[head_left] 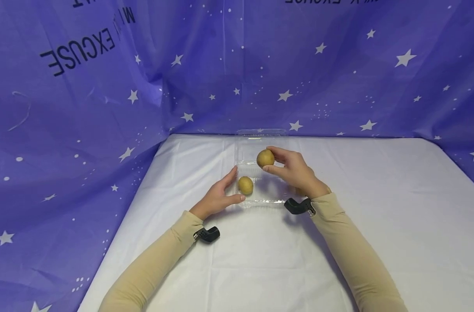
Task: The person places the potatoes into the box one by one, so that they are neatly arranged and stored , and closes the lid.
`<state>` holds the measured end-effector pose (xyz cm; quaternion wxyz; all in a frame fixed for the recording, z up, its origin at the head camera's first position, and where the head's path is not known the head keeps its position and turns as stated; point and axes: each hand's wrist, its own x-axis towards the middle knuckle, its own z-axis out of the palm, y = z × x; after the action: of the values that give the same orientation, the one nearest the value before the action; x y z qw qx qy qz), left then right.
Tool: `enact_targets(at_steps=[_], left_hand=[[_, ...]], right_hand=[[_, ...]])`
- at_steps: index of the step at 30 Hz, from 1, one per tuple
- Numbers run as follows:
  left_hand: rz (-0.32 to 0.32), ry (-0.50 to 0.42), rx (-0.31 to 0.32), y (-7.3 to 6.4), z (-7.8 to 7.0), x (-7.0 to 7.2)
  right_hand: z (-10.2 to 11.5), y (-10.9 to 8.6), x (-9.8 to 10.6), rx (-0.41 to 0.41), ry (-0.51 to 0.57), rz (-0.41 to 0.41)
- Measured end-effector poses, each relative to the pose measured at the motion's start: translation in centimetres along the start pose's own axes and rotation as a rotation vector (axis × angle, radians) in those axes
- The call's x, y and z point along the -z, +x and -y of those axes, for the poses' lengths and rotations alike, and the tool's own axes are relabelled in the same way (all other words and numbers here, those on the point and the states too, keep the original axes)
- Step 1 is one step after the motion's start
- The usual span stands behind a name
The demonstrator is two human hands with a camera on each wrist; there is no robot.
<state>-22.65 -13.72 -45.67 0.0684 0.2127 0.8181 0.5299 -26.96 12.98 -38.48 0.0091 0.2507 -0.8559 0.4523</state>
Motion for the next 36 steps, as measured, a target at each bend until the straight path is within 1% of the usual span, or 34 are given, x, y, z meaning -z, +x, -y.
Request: enact_targets(at_steps=[3,6,11,13,20,29,36], left_hand=[[0.0,-0.006,0.0,0.0,0.0,-0.1],[0.004,-0.01,0.001,0.0,0.0,-0.1],[0.008,-0.004,0.004,0.1,-0.1,0.1],[0.01,-0.004,0.007,0.1,-0.1,0.1],[0.01,0.005,0.004,0.1,-0.1,0.1],[0.006,0.017,0.007,0.0,0.0,0.2],[0.019,0.022,0.021,0.1,-0.1,0.1]], right_hand=[[0.0,-0.1,-0.1,-0.022,-0.023,0.021],[-0.4,-0.4,-0.3,-0.027,-0.045,0.043],[-1.2,-0.7,-0.9,0.023,-0.093,0.061],[-1.3,-0.7,-1.1,0.032,-0.108,0.072],[-1.5,-0.7,-2.0,0.056,-0.132,0.15],[-1.4,-0.7,-2.3,0.108,-0.205,0.18],[-1.6,-0.7,-2.5,0.118,-0.275,0.185]])
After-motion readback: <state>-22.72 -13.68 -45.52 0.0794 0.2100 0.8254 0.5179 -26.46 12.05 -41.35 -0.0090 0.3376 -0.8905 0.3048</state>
